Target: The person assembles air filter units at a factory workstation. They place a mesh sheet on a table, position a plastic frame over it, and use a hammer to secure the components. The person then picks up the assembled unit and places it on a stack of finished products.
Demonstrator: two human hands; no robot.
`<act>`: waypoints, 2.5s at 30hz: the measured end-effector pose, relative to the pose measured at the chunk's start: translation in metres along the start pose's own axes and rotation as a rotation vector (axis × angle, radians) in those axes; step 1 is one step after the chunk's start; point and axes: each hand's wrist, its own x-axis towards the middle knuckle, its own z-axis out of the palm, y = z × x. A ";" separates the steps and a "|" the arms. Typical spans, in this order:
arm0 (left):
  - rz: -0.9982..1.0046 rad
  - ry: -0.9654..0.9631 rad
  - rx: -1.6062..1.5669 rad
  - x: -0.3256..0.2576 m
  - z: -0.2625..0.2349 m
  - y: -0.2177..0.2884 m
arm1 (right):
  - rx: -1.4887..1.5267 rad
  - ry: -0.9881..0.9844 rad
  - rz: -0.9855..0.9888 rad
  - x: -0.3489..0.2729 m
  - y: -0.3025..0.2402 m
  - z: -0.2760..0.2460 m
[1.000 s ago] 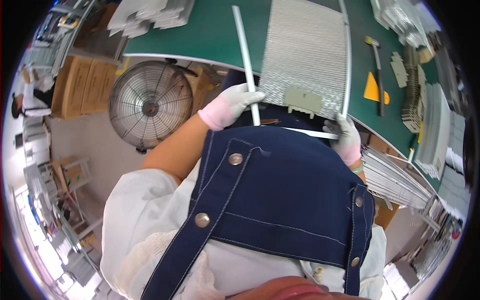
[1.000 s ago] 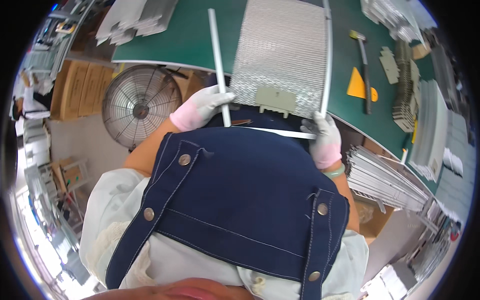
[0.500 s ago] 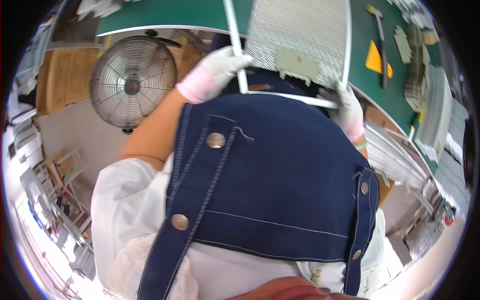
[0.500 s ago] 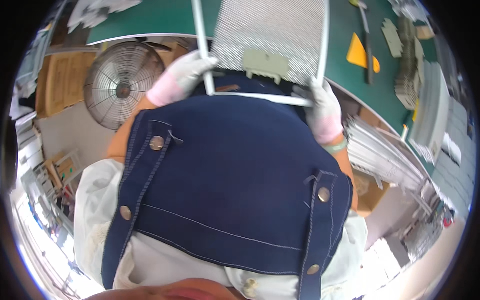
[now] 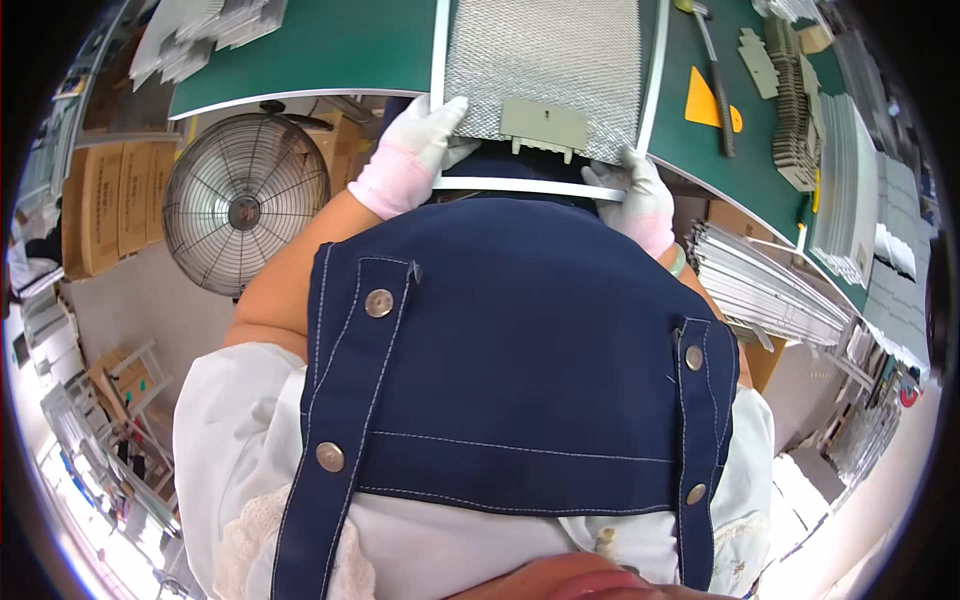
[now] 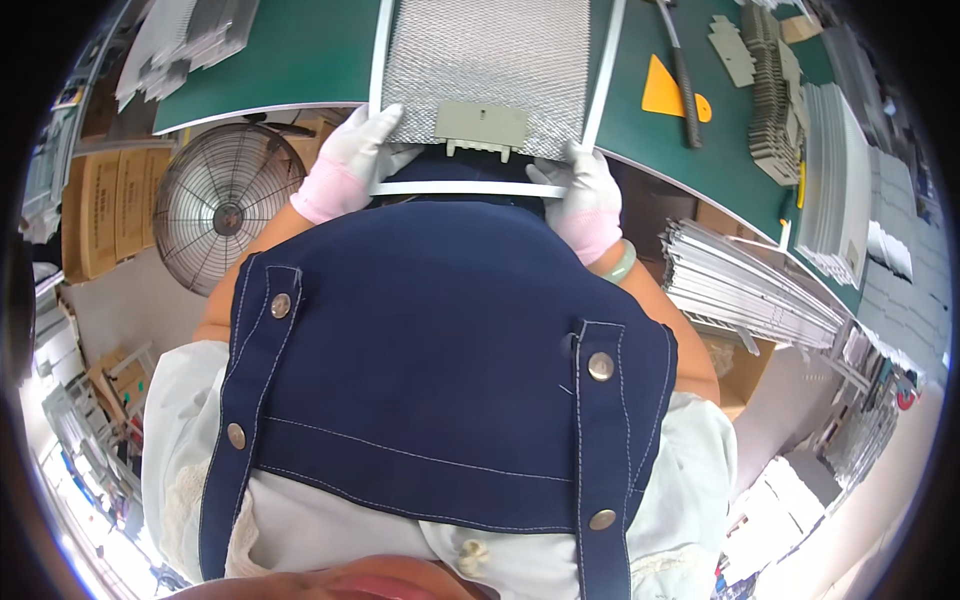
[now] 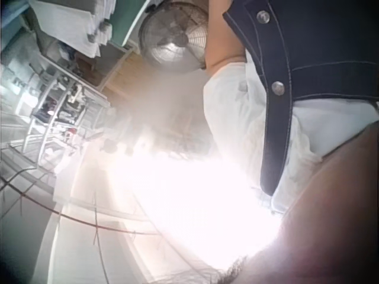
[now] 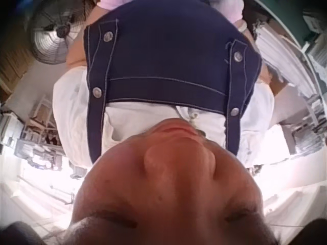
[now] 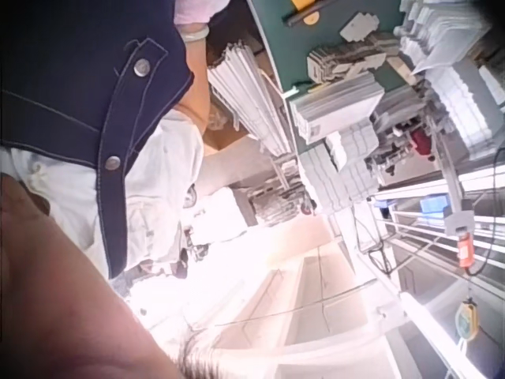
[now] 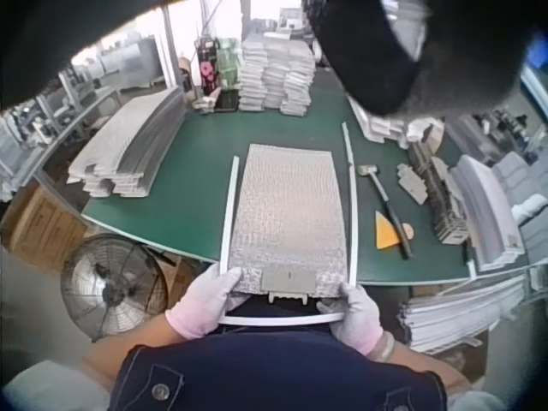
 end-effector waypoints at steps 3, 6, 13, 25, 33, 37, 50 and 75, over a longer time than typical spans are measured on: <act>-0.019 -0.089 -0.043 0.007 -0.008 -0.003 | 0.019 0.005 0.049 0.001 -0.003 0.004; -0.043 -0.187 0.030 0.001 -0.015 0.002 | 0.042 -0.068 0.036 0.003 -0.004 0.000; -0.022 0.087 0.134 -0.012 -0.010 -0.013 | 0.199 0.046 0.148 -0.004 -0.007 0.008; -0.050 0.040 -0.155 0.006 -0.010 -0.010 | 0.114 -0.057 0.273 -0.001 -0.020 0.008; -0.051 -0.056 0.056 -0.016 -0.011 0.006 | 0.095 0.003 0.232 -0.010 -0.017 0.014; -0.135 -0.022 -0.458 -0.006 -0.005 -0.001 | 0.069 -0.191 0.305 -0.010 -0.017 0.015; 0.057 -0.115 0.164 -0.005 -0.010 0.002 | -0.049 -0.223 0.294 -0.018 -0.030 0.019; 0.129 -0.112 0.471 0.003 -0.019 0.008 | -0.475 -0.331 -0.128 -0.011 -0.017 -0.018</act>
